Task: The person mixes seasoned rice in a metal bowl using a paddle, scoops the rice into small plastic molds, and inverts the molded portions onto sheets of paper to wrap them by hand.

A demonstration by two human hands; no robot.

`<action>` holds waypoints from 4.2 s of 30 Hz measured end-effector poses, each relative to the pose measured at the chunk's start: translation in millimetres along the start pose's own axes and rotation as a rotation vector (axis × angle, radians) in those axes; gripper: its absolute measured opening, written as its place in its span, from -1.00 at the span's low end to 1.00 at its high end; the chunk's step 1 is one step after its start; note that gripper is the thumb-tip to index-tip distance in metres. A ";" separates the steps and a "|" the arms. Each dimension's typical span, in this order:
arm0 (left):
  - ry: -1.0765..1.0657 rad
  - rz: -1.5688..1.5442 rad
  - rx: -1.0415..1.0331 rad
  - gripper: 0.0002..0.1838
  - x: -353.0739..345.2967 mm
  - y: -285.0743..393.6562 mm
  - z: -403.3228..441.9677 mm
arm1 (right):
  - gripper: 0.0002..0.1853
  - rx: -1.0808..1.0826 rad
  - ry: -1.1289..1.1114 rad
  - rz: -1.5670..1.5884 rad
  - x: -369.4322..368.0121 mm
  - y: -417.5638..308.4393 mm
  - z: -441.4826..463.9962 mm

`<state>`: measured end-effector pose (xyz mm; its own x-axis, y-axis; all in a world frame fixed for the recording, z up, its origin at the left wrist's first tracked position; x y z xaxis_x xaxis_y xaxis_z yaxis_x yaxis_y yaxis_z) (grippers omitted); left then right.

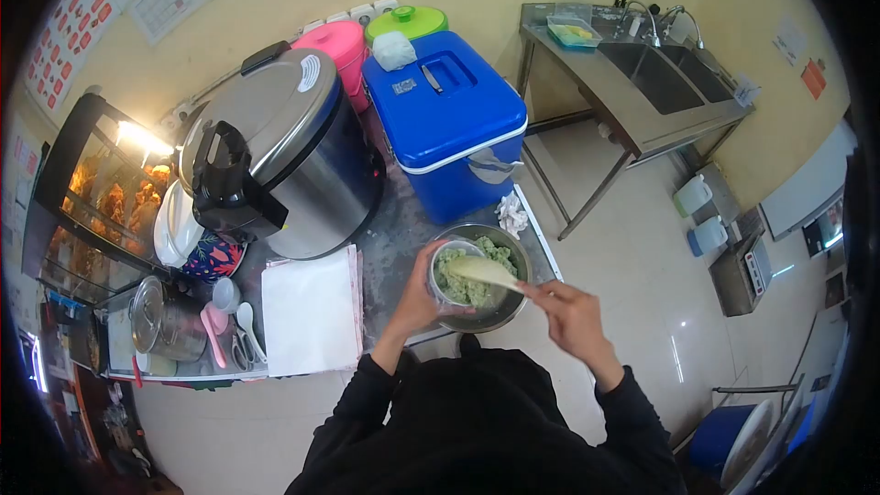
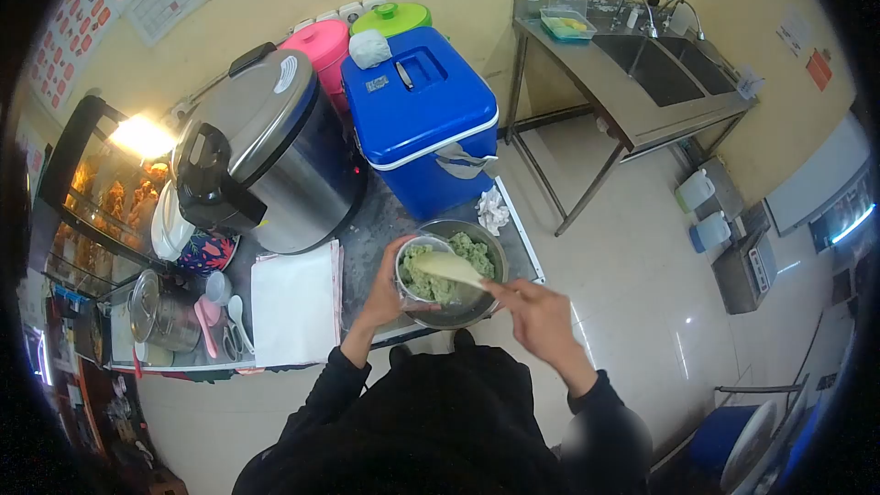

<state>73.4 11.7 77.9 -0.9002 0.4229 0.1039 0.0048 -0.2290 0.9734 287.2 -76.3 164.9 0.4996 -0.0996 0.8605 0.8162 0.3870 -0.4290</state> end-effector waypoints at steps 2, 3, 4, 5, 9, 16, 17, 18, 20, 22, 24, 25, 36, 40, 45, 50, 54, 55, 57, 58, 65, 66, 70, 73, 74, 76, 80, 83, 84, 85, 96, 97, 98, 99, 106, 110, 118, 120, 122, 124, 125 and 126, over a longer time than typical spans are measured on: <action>-0.022 -0.062 -0.010 0.24 -0.6 1.2 -1.5 | -0.46 -0.012 0.049 0.137 14.3 9.3 9.7; -0.016 -0.090 -0.013 0.24 -0.1 1.2 -2.3 | -0.49 -0.013 0.072 0.205 20.0 11.0 14.8; -0.008 -0.119 -0.016 0.24 1.5 1.4 -2.7 | -0.53 -0.033 0.099 0.256 29.6 8.4 18.5; -0.007 -0.123 -0.008 0.25 3.2 1.0 -3.7 | -0.53 -0.025 0.069 0.286 30.9 6.5 21.0; -0.033 -0.104 -0.003 0.26 6.3 6.4 -5.7 | -0.50 0.051 -0.047 0.194 4.6 -4.2 25.0; -0.041 -0.133 0.015 0.26 14.2 6.7 -9.0 | -0.41 -0.055 -0.133 0.392 29.3 1.8 36.6; -0.041 -0.160 0.028 0.26 15.4 2.9 -9.6 | -0.42 -0.023 -0.134 0.379 26.7 -0.6 35.4; -0.044 -0.186 0.042 0.26 16.6 -0.6 -9.4 | -0.42 0.007 -0.132 0.367 20.7 -2.7 31.0; -0.056 -0.215 0.065 0.29 15.6 -6.7 -9.4 | -0.43 0.046 -0.131 0.326 7.9 -6.7 30.6; -0.064 -0.221 0.083 0.34 9.9 -4.7 -7.5 | -0.43 0.071 -0.139 0.267 -5.5 -14.6 34.6; -0.064 -0.172 0.041 0.35 12.3 -7.4 -4.7 | -0.44 0.047 -0.099 0.390 0.1 -7.3 38.5; -0.062 -0.150 0.022 0.35 13.3 -8.3 -4.8 | -0.45 0.035 -0.083 0.453 3.8 -3.5 39.8; -0.081 -0.213 0.057 0.29 17.7 -5.5 -4.4 | -0.61 0.039 -0.132 0.379 1.8 -4.9 31.9; -0.062 -0.185 0.054 0.30 24.7 -6.2 -7.1 | -0.65 -0.189 -0.140 0.643 12.6 13.5 26.6; -0.091 -0.160 0.020 0.33 24.3 -0.7 -5.3 | -0.74 -0.082 -0.128 0.515 -5.5 3.3 29.5; -0.107 -0.147 -0.067 0.31 22.8 12.9 -5.5 | -0.74 -0.302 -0.099 0.818 12.9 9.4 40.9; -0.118 -0.063 -0.100 0.30 22.2 14.2 -7.1 | -0.77 -0.343 -0.389 0.745 -11.4 13.0 51.4; -0.117 -0.042 -0.108 0.29 22.1 13.7 -7.6 | -0.77 -0.280 -0.439 0.671 -15.8 14.3 53.6; -0.130 -0.055 -0.060 0.28 22.4 10.1 -5.0 | -0.78 -0.157 -0.467 0.551 -25.4 16.4 54.8; -0.135 -0.062 -0.034 0.28 21.7 8.4 -5.4 | -0.79 -0.099 -0.448 0.507 -30.7 16.8 52.8; -0.090 -0.143 0.062 0.28 18.5 -8.8 -11.0 | -0.80 -0.237 -0.375 0.596 16.5 15.7 72.7; -0.089 -0.126 0.064 0.28 20.2 -8.8 -12.0 | -0.80 -0.162 -0.376 0.538 14.7 11.3 71.7; -0.134 -0.143 0.032 0.23 16.8 5.3 -10.1 | -0.80 0.044 -0.220 0.231 -11.9 1.5 56.5; -0.109 -0.190 -0.007 0.22 14.5 5.3 -4.7 | -0.81 -0.009 -0.130 0.148 -8.3 -6.0 57.1; -0.092 -0.193 0.017 0.22 14.5 3.7 -5.5 | -0.81 -0.052 -0.120 0.211 -4.9 -5.9 57.0; -0.061 -0.195 0.059 0.21 14.9 4.2 -5.3 | -0.82 -0.142 -0.098 0.379 -1.7 2.8 57.8; -0.052 -0.118 -0.061 0.22 15.3 22.3 -1.5 | -0.81 -0.158 -0.132 0.498 5.3 7.4 57.3; -0.063 0.010 -0.063 0.25 10.9 20.8 -1.7 | -0.78 -0.059 -0.213 0.114 -4.7 -13.8 50.4; -0.068 0.054 -0.046 0.24 10.2 19.9 -2.6 | -0.77 -0.024 -0.242 -0.057 -7.9 -18.4 48.4; -0.071 0.101 -0.029 0.23 9.8 19.0 -2.7 | -0.76 -0.026 -0.251 -0.035 -4.3 -17.5 49.0; 0.257 0.092 -0.152 0.24 17.3 4.2 -17.7 | -0.76 -0.321 -0.202 0.747 -22.6 8.7 37.7; 0.295 0.081 -0.156 0.24 18.5 4.1 -20.8 | -0.76 -0.397 -0.185 0.883 -25.2 17.0 34.6; 0.328 0.097 -0.182 0.21 19.3 5.8 -21.9 | -0.76 -0.417 -0.218 0.881 -32.4 16.7 31.0; 0.363 0.112 -0.208 0.18 19.6 13.8 -21.7 | -0.76 -0.437 -0.252 0.878 -41.7 14.8 24.5; 0.281 0.399 -0.158 0.24 16.7 7.7 -34.4 | -0.77 -0.281 -0.160 0.520 -39.7 1.3 26.1; 0.424 0.379 -0.163 0.23 33.8 0.7 -52.4 | -0.77 -0.371 -0.192 0.424 -23.4 5.5 24.5; 0.516 -0.150 0.007 0.22 67.1 -50.9 -84.0 | -0.64 -0.275 -0.058 -0.214 -39.1 8.3 12.0; 0.502 -0.386 0.061 0.20 58.6 -64.4 -88.3 | -0.65 -0.310 -0.149 -0.256 -72.4 29.4 9.7; 0.485 -0.600 0.084 0.17 44.4 -66.6 -85.4 | -0.66 -0.316 -0.223 -0.272 -97.7 30.1 -0.2; 0.502 -0.668 0.131 0.16 40.2 -76.4 -85.7 | -0.68 -0.266 -0.281 -0.268 -121.6 5.0 -9.5; 0.514 -0.700 0.164 0.16 37.8 -81.9 -91.3 | -0.69 -0.266 -0.284 -0.241 -125.3 -0.7 -15.6; 0.521 -0.704 0.150 0.16 37.6 -80.4 -92.1 | -0.69 -0.265 -0.283 -0.216 -126.5 -5.6 -18.8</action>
<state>-0.9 -34.8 -15.3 -0.7993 -0.0388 -0.5997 -0.6009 0.0664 0.7966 224.8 -83.1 53.3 0.2406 0.1167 0.9636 0.9578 0.1324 -0.2552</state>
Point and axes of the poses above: each hand's wrist, its own z-axis towards the middle knuckle, its own x-axis out of the back of the hand, y = z × x, the point moved 7 cm from there along z, towards the middle knuckle, and after that the axes turned 4 degrees about -y, right-handed, at the moved point
